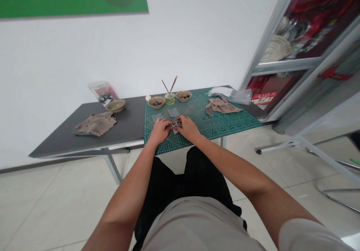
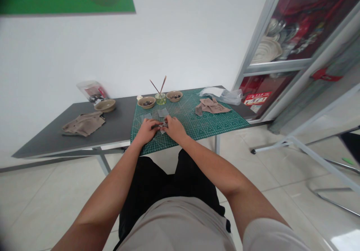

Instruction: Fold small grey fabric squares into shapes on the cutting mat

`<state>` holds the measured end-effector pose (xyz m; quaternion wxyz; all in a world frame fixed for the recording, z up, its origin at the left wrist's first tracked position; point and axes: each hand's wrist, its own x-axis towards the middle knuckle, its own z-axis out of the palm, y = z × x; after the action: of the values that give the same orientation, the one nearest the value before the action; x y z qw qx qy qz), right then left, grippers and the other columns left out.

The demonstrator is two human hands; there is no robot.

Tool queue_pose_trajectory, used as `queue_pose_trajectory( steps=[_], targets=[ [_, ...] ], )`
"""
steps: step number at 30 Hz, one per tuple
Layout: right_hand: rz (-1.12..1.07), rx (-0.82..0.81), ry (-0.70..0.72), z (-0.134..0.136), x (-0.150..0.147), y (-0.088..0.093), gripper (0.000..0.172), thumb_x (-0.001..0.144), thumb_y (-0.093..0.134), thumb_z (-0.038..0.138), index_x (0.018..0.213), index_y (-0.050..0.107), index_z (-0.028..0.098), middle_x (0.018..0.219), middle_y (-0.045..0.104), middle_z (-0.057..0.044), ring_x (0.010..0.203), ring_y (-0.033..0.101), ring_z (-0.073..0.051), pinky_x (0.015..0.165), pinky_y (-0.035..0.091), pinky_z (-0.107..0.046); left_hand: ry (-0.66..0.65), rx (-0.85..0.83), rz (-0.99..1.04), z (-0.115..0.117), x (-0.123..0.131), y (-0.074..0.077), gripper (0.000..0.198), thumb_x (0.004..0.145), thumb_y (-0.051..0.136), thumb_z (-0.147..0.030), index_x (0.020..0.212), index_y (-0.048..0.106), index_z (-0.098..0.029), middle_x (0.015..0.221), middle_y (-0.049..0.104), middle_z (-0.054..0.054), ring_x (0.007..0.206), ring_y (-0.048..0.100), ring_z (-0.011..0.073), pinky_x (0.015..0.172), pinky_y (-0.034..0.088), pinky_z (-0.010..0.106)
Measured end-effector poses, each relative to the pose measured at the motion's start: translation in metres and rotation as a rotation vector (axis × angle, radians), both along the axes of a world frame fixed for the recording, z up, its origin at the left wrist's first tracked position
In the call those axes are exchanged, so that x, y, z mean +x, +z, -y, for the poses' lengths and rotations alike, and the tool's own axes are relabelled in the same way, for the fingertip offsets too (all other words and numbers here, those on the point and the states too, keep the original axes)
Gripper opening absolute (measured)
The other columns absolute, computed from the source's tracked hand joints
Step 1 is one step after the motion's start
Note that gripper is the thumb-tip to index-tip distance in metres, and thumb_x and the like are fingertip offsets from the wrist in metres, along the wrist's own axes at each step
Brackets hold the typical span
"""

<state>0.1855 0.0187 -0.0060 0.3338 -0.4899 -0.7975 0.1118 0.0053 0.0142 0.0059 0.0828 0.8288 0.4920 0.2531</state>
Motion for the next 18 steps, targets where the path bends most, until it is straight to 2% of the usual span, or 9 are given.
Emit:
queue_pose_trajectory(
  steps=[5,9,11,14,18],
  targets=[
    [0.056,-0.009,-0.095,0.006,-0.002,0.001,0.043,0.084,0.066,0.033,0.117,0.055,0.009,0.118,0.063,-0.018,0.112,0.055,-0.028,0.100,0.038,-0.042,0.044,0.029,-0.031,-0.002,0.002,-0.002,0.024,0.088,0.050,-0.024,0.104,0.068,-0.023,0.103,0.066,0.008,0.096,0.053,0.0249,0.090,0.040,0.044],
    [0.087,-0.090,-0.151,0.003,-0.010,0.009,0.049,0.078,0.072,0.028,0.118,0.055,0.006,0.118,0.062,-0.021,0.116,0.055,-0.030,0.102,0.036,-0.042,0.103,0.059,0.173,-0.006,-0.002,-0.005,0.017,0.086,0.053,-0.020,0.098,0.065,-0.021,0.102,0.067,0.008,0.099,0.054,0.0243,0.095,0.039,0.042],
    [0.035,-0.163,-0.157,-0.001,-0.012,0.013,0.057,0.072,0.077,0.025,0.121,0.053,0.008,0.118,0.063,-0.019,0.114,0.057,-0.029,0.099,0.039,-0.040,0.179,0.050,0.279,-0.008,-0.005,-0.005,0.017,0.086,0.054,-0.020,0.098,0.065,-0.020,0.102,0.066,0.008,0.097,0.054,0.0242,0.091,0.042,0.040],
    [-0.126,-0.280,-0.157,-0.006,-0.009,0.014,0.066,0.066,0.079,0.020,0.124,0.050,0.012,0.109,0.067,-0.014,0.102,0.063,-0.025,0.089,0.045,-0.035,0.229,0.048,0.348,-0.009,-0.009,-0.005,0.016,0.084,0.056,-0.021,0.098,0.064,-0.020,0.096,0.066,0.008,0.094,0.054,0.0238,0.089,0.043,0.039],
    [-0.326,-0.271,-0.155,-0.010,0.005,0.006,0.055,0.067,0.075,0.023,0.117,0.052,0.016,0.092,0.068,-0.004,0.085,0.064,-0.019,0.078,0.046,-0.030,0.271,0.021,0.440,-0.010,-0.011,-0.004,0.017,0.084,0.057,-0.024,0.098,0.064,-0.019,0.093,0.065,0.007,0.089,0.055,0.0221,0.086,0.044,0.038]
  ],
)
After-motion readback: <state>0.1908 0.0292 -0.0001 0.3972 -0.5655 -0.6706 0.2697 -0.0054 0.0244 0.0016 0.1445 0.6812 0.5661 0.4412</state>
